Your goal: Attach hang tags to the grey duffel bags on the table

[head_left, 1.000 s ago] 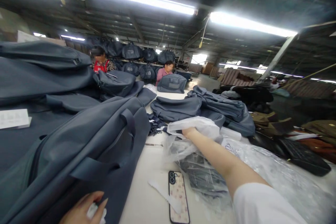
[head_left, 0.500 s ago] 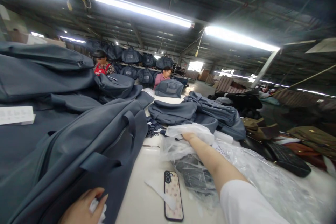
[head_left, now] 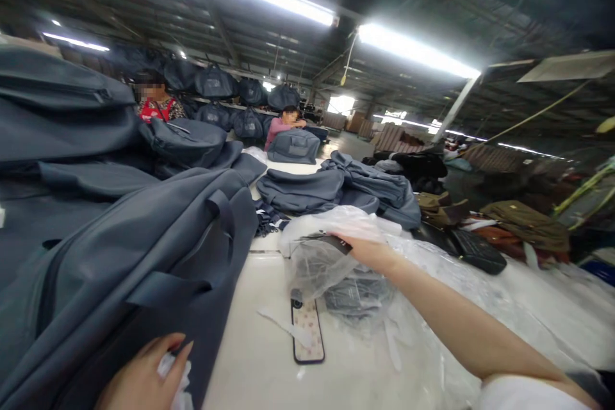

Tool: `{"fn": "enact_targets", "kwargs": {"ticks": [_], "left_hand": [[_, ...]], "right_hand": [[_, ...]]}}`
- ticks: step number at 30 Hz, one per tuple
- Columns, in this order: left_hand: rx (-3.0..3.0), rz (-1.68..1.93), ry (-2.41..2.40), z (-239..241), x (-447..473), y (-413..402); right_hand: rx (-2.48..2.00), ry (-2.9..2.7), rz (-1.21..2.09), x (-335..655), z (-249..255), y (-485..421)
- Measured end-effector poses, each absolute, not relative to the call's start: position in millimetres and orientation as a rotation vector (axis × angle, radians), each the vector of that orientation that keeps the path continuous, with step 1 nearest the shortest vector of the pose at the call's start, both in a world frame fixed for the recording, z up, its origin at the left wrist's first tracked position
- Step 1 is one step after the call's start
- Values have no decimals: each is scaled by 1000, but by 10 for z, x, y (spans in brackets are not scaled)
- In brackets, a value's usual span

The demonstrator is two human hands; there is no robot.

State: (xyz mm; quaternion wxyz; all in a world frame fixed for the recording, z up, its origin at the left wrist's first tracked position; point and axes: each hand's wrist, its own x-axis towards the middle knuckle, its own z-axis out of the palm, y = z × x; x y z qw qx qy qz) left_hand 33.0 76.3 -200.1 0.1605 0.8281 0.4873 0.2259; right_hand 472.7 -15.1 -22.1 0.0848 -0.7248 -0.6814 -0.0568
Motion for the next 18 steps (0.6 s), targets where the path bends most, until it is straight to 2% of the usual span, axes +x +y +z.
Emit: {"fn": "enact_targets", "kwargs": {"ticks": [4,10,14,18], "left_hand": [[2407,613,1357,-1965,335,743],[2336,563,1491,-1712,413,591],[2308,495,1507,-1623,419,544],[2193,526,1430,-1589,413,476]], "right_hand": [[-2106,-2173,-70,4295,-374,-312],[-1431,-2592,-313,3565,-1325,-176],[-1592,-2764,12,3448,-1752,-29],[-1586,-2821,395,3608,-1588,45]]}}
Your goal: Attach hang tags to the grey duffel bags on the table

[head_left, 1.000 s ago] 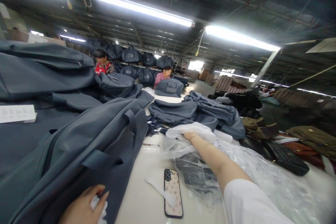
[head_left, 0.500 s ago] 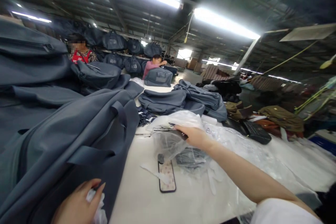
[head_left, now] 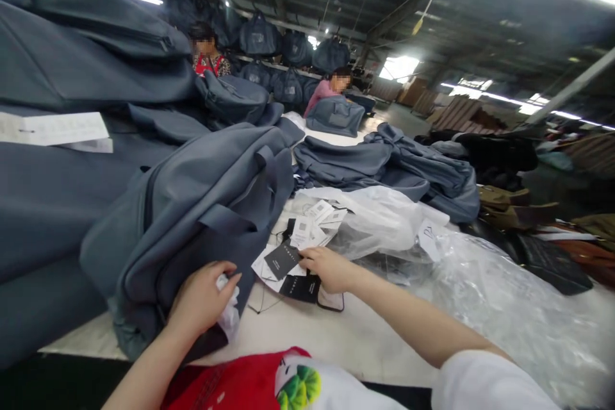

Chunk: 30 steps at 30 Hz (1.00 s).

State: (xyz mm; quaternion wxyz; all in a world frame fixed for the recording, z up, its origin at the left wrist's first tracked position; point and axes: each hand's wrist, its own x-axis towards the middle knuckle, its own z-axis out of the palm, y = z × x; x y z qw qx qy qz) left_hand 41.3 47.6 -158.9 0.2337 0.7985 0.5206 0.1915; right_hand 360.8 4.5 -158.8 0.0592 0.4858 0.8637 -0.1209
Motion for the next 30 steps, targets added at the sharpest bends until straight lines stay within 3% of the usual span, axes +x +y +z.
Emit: {"fn": "enact_targets", "kwargs": {"ticks": [4,7,13,16,18,20,25,27,30], "left_hand": [[1992,492,1346,-1421,424,303],[1915,375,1269,-1264,389,96],[1823,115,948,-1387,281,-384],[1871,212,787,-1635,283,-527],[1879,346,754,-1751,277,-564],[1864,433,843,-1765,260,-561],[1901,547,1163,-1316,308,-367],[1952,678,1205,-1035,408,-221],[2087,955,1239,-672,616,12]], "right_hand": [[1608,2526,-564,3709,-1246,139],[2032,2509,-448,3653,-1197,247],[2146,2700,-116,3383,-1656,503],[2088,2714,-147,3316,-1869,631],[2148,2728,-417,3315,-1911,694],[2330,2693,-886,3328,-1862,733],[2664,2546,-1972,3236,-1433,726],[2623,2577,-2177,3123,-1227,665],[2421,2753,-2179,2919,-1003,505]]}}
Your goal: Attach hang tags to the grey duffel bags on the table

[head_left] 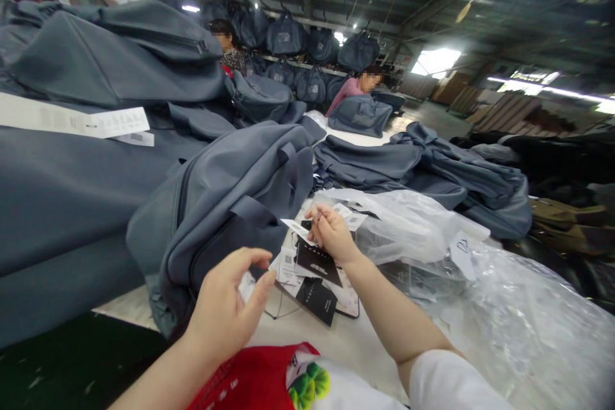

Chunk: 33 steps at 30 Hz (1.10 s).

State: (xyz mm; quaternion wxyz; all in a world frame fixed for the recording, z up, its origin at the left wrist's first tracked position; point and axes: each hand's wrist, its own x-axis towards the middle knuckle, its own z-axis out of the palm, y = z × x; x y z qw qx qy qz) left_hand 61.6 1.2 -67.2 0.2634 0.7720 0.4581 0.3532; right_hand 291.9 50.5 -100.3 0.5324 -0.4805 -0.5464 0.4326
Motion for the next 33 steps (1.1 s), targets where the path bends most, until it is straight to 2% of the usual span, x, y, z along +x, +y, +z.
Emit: {"fn": "enact_targets", "kwargs": {"ticks": [3,8,13,16,19,25,33], "left_hand": [[2192,950,1375,-532,811,166],[2110,464,1312,-804,949,133],[2058,661,1324,-1055,886,110],[2053,612,1126,-1067,845,163],[1927,561,1072,-1067,837,186],[1731,499,1105,-1121,694,141],[1757,510,1004,-1278,419,111]], "right_hand": [[-1107,-1455,973,2745,-916,323],[-1023,-1231,967,2581,-924,215],[-836,-762,1330,2529,-951,266],[-729,-584,1639,2531,-979,264],[-659,-520,1729,2528,-1029,245],[-750,-828,1577,2580,-1136,144],[-660,-1604,1854,2693,-1190,37]]}}
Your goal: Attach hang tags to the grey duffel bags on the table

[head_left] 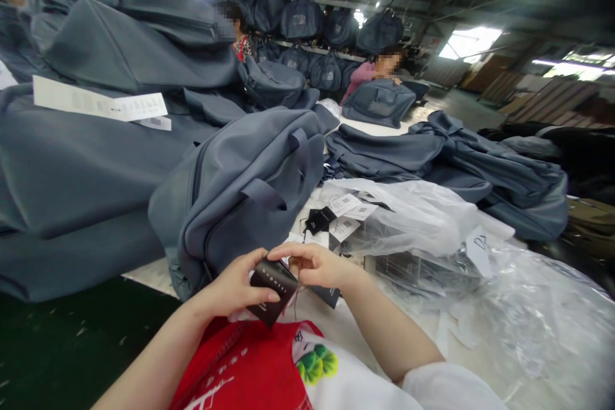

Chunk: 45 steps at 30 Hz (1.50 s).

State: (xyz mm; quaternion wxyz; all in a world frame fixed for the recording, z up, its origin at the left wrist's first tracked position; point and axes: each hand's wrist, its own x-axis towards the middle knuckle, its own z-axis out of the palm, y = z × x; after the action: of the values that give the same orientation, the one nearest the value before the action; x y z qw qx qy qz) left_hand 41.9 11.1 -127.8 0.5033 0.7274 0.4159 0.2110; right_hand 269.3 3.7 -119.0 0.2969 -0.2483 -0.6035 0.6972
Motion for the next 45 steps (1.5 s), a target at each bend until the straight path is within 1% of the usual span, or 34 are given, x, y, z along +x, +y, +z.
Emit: {"fn": "enact_targets", "kwargs": {"ticks": [8,14,20,26,33,35,36,39,41,43,45], "left_hand": [[1674,535,931,-1371,418,7],[1497,570,773,-1413,488,-42],[1610,578,911,-1369,434,-46],[1440,619,958,-1441,374,-57],[1260,574,1007,-1447,305,-31],[1304,584,1054,-1410,295,-20],[1334,592,1078,-1390,292,-17],[1362,576,1105,-1333,280,-16],[1365,574,1049,-1303,279,-19],[1415,629,982,-1285,306,-30],[1432,707,947,-1286,372,-53]], "right_hand": [[-715,-1794,1735,2709,-1204,36],[-671,-1764,1850,2758,-1221,72],[-702,-1730,1853,2774,-1177,85],[-815,-1986,1680,2744,-1126,67],[-723,-2260,1652,2758,-1097,114],[-728,-2359,1546,2772,-1060,103],[-775,-2399,1438,2782,-1031,92],[-1042,-2445,966,2816,-933,52],[-1169,-2387,715,2817,-907,19],[-1183,-2226,611,2772,-958,-24],[-1131,-1981,598,2672,-1094,-76]]}}
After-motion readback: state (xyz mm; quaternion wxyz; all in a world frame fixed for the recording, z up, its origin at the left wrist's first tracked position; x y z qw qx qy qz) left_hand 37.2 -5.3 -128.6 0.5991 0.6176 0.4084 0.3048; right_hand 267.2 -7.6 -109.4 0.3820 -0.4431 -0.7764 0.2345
